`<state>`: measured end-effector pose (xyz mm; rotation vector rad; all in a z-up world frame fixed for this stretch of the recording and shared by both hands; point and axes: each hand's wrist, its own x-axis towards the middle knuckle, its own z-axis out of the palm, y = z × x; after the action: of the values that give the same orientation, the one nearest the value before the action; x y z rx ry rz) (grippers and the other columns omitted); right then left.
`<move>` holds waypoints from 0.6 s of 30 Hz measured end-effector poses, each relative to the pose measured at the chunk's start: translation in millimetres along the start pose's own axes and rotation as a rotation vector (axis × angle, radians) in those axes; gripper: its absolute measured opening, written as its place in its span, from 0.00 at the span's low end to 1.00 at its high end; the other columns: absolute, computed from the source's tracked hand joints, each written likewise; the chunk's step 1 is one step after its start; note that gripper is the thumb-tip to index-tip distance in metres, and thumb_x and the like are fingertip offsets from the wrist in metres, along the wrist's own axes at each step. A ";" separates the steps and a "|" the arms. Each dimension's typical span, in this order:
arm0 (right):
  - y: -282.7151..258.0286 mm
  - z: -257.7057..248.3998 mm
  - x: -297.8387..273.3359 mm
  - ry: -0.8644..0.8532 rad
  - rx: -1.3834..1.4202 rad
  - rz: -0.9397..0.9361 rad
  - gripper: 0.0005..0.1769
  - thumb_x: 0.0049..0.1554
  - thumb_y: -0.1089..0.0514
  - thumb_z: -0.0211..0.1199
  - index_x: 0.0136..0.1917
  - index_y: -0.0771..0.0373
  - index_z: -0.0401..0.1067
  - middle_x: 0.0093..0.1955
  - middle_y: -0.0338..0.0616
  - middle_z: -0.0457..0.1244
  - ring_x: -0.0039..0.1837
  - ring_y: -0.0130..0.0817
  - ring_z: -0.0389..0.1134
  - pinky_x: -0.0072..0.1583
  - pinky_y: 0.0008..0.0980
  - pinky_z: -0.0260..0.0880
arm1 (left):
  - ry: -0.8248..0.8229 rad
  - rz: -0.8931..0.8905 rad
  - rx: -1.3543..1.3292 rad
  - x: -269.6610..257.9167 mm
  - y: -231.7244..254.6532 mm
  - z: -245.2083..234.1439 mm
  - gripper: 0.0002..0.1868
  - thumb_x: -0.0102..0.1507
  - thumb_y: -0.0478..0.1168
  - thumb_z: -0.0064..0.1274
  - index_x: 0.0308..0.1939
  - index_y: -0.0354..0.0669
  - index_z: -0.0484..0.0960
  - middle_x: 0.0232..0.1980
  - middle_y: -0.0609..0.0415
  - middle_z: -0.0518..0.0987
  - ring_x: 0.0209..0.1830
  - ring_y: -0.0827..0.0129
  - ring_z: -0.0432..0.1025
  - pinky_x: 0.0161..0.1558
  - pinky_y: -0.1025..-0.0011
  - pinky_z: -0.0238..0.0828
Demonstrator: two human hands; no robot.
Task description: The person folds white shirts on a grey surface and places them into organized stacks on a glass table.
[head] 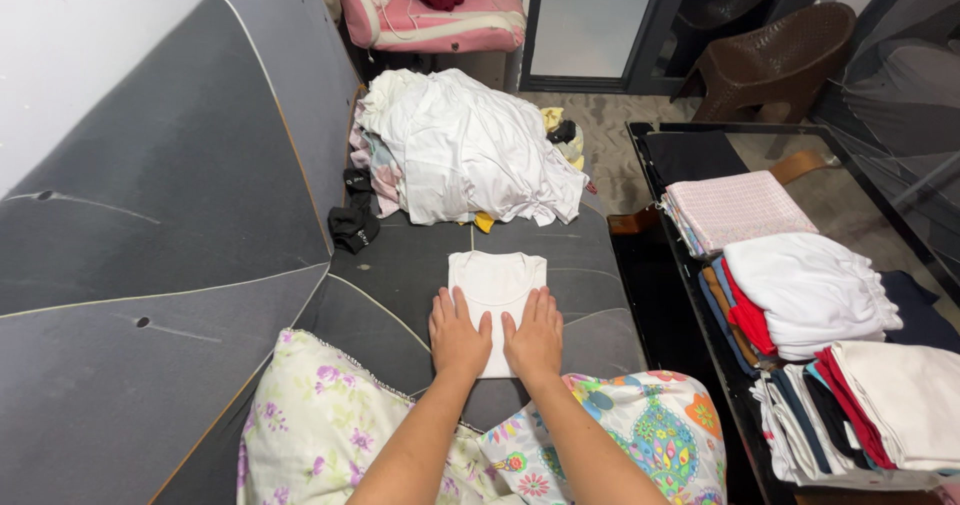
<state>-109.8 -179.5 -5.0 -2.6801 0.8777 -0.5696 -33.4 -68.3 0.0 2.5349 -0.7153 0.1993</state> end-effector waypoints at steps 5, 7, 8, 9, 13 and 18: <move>8.6 10.0 41.2 -0.079 0.260 0.307 0.37 0.54 0.49 0.64 0.72 0.67 0.61 0.74 0.57 0.56 0.72 0.55 0.58 0.71 0.47 0.60 | -0.012 -0.313 -0.326 46.9 -18.2 21.0 0.38 0.57 0.44 0.60 0.68 0.31 0.65 0.66 0.37 0.68 0.68 0.43 0.63 0.67 0.55 0.63; 25.6 21.5 67.7 0.022 0.393 0.389 0.36 0.51 0.52 0.69 0.69 0.68 0.64 0.70 0.61 0.58 0.69 0.58 0.61 0.68 0.49 0.63 | -0.100 -0.329 -0.328 74.3 -41.2 29.9 0.37 0.57 0.45 0.63 0.64 0.31 0.67 0.64 0.36 0.70 0.63 0.44 0.66 0.62 0.56 0.67; 35.3 24.3 79.8 -0.083 0.514 0.509 0.38 0.49 0.51 0.71 0.68 0.70 0.64 0.67 0.61 0.62 0.65 0.54 0.66 0.65 0.46 0.68 | -0.189 -0.344 -0.331 85.0 -51.5 31.5 0.36 0.56 0.46 0.66 0.61 0.30 0.69 0.61 0.34 0.71 0.59 0.44 0.70 0.58 0.56 0.70; 43.0 26.7 86.0 -0.192 0.632 0.630 0.40 0.48 0.50 0.73 0.68 0.73 0.65 0.63 0.60 0.66 0.61 0.50 0.71 0.62 0.44 0.73 | -0.188 -0.345 -0.328 89.3 -59.4 32.9 0.36 0.56 0.46 0.66 0.61 0.30 0.69 0.61 0.34 0.71 0.59 0.44 0.70 0.58 0.56 0.70; 53.0 19.2 90.5 -0.356 0.917 0.754 0.37 0.50 0.54 0.72 0.68 0.70 0.63 0.62 0.58 0.66 0.61 0.47 0.69 0.61 0.45 0.71 | -0.529 -0.568 -0.825 87.6 -76.3 35.2 0.29 0.57 0.42 0.64 0.57 0.31 0.72 0.47 0.42 0.81 0.41 0.58 0.78 0.42 0.59 0.78; 62.3 5.6 81.4 -0.620 1.265 0.760 0.25 0.54 0.59 0.68 0.63 0.71 0.72 0.60 0.52 0.69 0.60 0.42 0.70 0.61 0.39 0.70 | -0.627 -0.610 -1.001 78.5 -70.0 36.8 0.24 0.59 0.41 0.63 0.56 0.34 0.75 0.48 0.45 0.84 0.40 0.63 0.80 0.40 0.64 0.79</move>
<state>-78.7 -277.2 -9.5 -1.1287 0.8195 -0.0140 70.4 -70.3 -40.7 1.6717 -0.1161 -0.9497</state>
